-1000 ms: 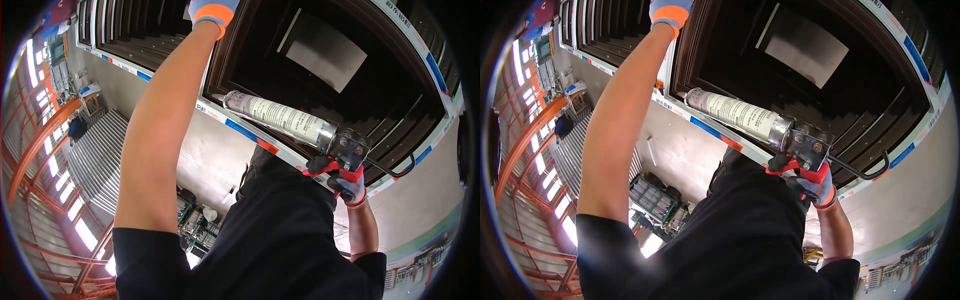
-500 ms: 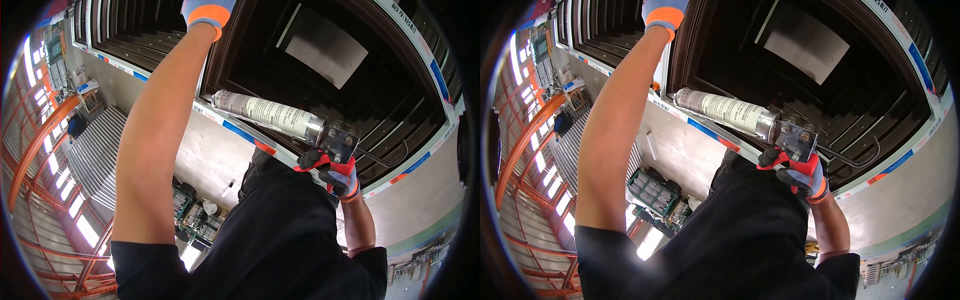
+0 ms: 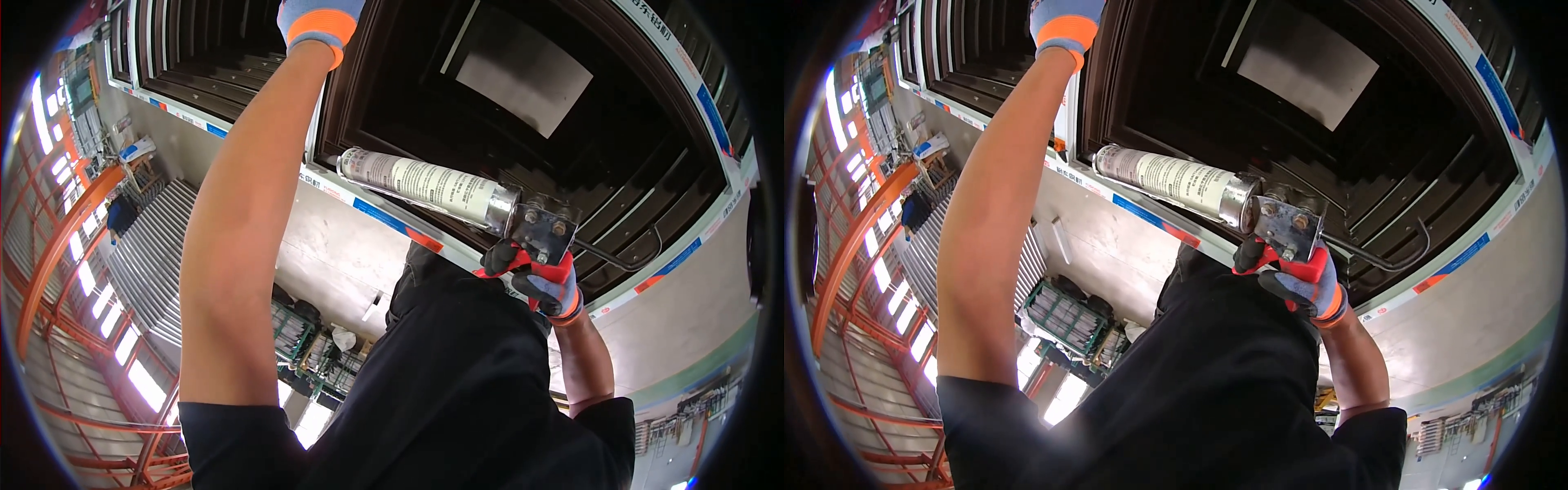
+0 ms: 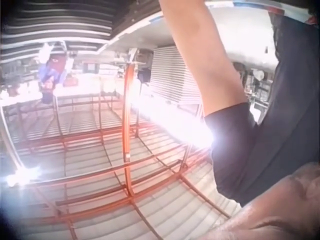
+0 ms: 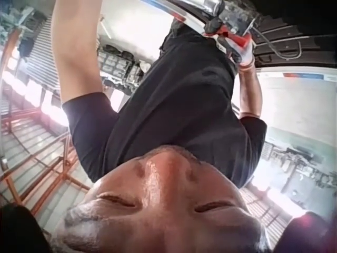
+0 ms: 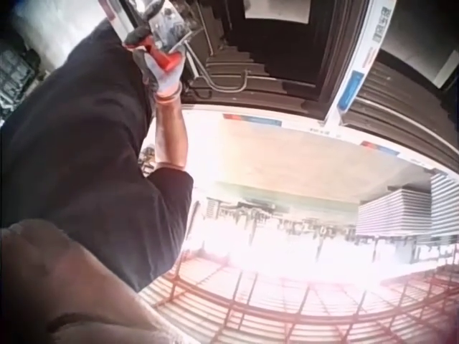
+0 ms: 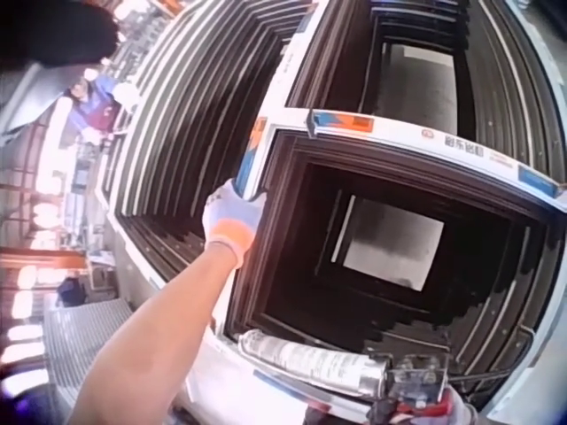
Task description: Applying sealant or adhesive to the joints of stacked metal window or door frames using a caulking gun.
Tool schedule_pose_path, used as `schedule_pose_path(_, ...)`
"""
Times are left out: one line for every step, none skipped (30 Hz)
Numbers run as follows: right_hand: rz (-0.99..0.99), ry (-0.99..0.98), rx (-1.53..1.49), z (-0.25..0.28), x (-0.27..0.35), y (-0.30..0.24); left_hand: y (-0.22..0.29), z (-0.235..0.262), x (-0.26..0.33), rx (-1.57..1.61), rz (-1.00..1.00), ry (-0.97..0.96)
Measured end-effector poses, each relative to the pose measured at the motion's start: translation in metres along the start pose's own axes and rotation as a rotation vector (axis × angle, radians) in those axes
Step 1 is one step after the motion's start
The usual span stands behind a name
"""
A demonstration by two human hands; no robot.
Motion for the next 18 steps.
schedule_pose_path(0.010, -0.001, 0.000, -0.001, 0.000, -0.001, 0.001, 0.003, 0.001, 0.024, 0.014, -0.033)
schedule_pose_path(0.020, -0.002, 0.000, -0.002, 0.000, -0.002, 0.003, 0.006, 0.000, 0.026, 0.015, -0.034)
schedule_pose_path(0.020, 0.000, 0.002, -0.002, 0.001, -0.003, 0.006, 0.008, 0.000, 0.062, 0.029, -0.089)
schedule_pose_path(0.023, 0.007, 0.043, -0.003, 0.002, -0.004, 0.005, 0.010, -0.001, 0.094, 0.045, -0.142)
schedule_pose_path(0.027, 0.015, 0.084, -0.004, 0.002, -0.005, 0.005, 0.011, 0.000, 0.094, 0.047, -0.139)
schedule_pose_path(0.027, 0.013, 0.086, -0.003, 0.001, -0.004, 0.006, 0.012, 0.000, 0.082, 0.048, -0.131)
schedule_pose_path(0.034, 0.013, 0.074, -0.003, 0.001, -0.003, 0.006, 0.012, 0.000, 0.071, 0.047, -0.123)
schedule_pose_path(0.041, 0.013, 0.063, -0.003, 0.001, -0.003, 0.006, 0.012, 0.000, 0.072, 0.049, -0.122)
schedule_pose_path(0.040, 0.012, 0.064, -0.002, 0.001, -0.002, 0.005, 0.012, 0.001, 0.076, 0.047, -0.115)
schedule_pose_path(0.010, 0.009, 0.078, 0.000, 0.001, -0.001, 0.004, 0.010, 0.001, 0.082, 0.046, -0.107)
schedule_pose_path(-0.020, 0.005, 0.093, 0.001, 0.001, -0.001, 0.003, 0.009, 0.001, 0.083, 0.049, -0.106)
schedule_pose_path(-0.021, 0.003, 0.095, 0.001, 0.001, 0.000, 0.002, 0.007, 0.001, 0.055, 0.032, -0.081)
schedule_pose_path(-0.031, 0.005, 0.175, 0.002, 0.001, 0.000, 0.004, 0.008, 0.001, 0.029, 0.014, -0.057)
schedule_pose_path(-0.042, 0.006, 0.255, 0.002, 0.002, 0.002, 0.005, 0.010, 0.001, 0.032, 0.016, -0.058)
schedule_pose_path(-0.043, 0.008, 0.258, 0.004, 0.005, 0.004, 0.006, 0.011, 0.001, 0.093, 0.028, -0.101)
schedule_pose_path(-0.036, 0.023, 0.305, 0.005, 0.009, 0.006, 0.007, 0.013, 0.001, 0.151, 0.041, -0.142)
schedule_pose_path(-0.028, 0.037, 0.352, 0.005, 0.010, 0.006, 0.007, 0.012, 0.001, 0.151, 0.043, -0.141)
schedule_pose_path(-0.045, 0.011, 0.266, 0.003, 0.011, 0.003, 0.007, 0.012, 0.000, 0.131, 0.047, -0.136)
Point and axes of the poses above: each hand's wrist, its own x-axis away from the middle knuckle, its own z-axis out of the back of the hand, y = z × x, the point moved 1 cm from there along -x, towards the middle knuckle, and after that the axes turned 2 degrees about -z, right-handed, at the moved point
